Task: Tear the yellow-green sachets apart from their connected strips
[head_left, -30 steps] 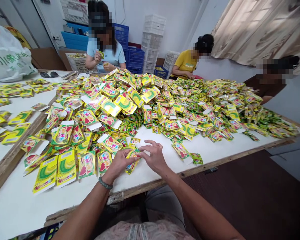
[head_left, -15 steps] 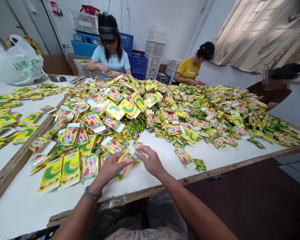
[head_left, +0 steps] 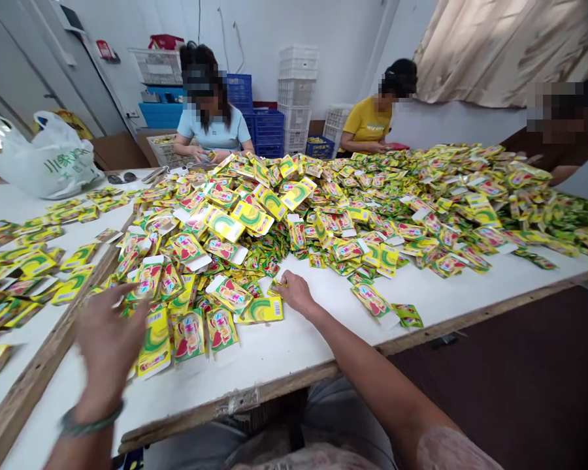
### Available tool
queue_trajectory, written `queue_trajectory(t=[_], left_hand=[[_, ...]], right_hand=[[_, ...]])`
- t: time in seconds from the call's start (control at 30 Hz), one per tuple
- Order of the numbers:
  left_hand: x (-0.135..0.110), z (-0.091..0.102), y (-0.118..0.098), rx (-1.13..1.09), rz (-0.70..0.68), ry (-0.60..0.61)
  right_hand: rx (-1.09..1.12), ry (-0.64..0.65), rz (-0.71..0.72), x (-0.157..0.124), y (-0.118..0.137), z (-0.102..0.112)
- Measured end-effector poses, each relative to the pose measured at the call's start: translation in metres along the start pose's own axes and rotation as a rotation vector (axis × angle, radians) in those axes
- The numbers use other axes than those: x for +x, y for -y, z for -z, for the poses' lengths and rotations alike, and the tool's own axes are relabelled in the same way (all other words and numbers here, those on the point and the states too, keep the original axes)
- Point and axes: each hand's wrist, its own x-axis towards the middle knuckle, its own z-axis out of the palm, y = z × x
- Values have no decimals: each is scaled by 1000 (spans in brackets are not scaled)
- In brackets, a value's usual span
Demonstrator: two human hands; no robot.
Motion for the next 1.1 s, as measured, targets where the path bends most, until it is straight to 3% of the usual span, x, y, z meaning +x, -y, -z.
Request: queue_trajectory(t=[0.03,0.13,0.23,0.33,0.43,0.53,0.67,0.77,0.87,0.97,1.1], left_hand=[[3,-15,-14,27,-66,-4],[8,-69,-60,106,-342,275],[7,-118,-91,215,-394,501],[5,-145,-98,228,-396,600],[6,-154,-94,203,-385,630],[7,-156,-92,170,-330,578],[0,-161,-96,-188,-181,491],[-10,-163,-102,-592,-73,669],[-16,-161,-107,-809,11,904],[-16,-159,-108,-888,79,1017],[-15,-158,-107,-952,143,1064]], right_hand=[[38,0,-2,-3,-3,3],[191,-48,-8,-10,-14,14],[378,-80,-11,-12,-19,20],[477,-79,-33,-11,-17,20],[516,-87,-64,-8,-12,22],[587,-129,-83,-5,-12,29],[926,-56,-56,-5,-14,42],[1080,120,-2,-10,-11,43],[932,209,71,-14,-7,38],[807,209,137,-16,-5,31],[815,135,132,-15,-4,25]])
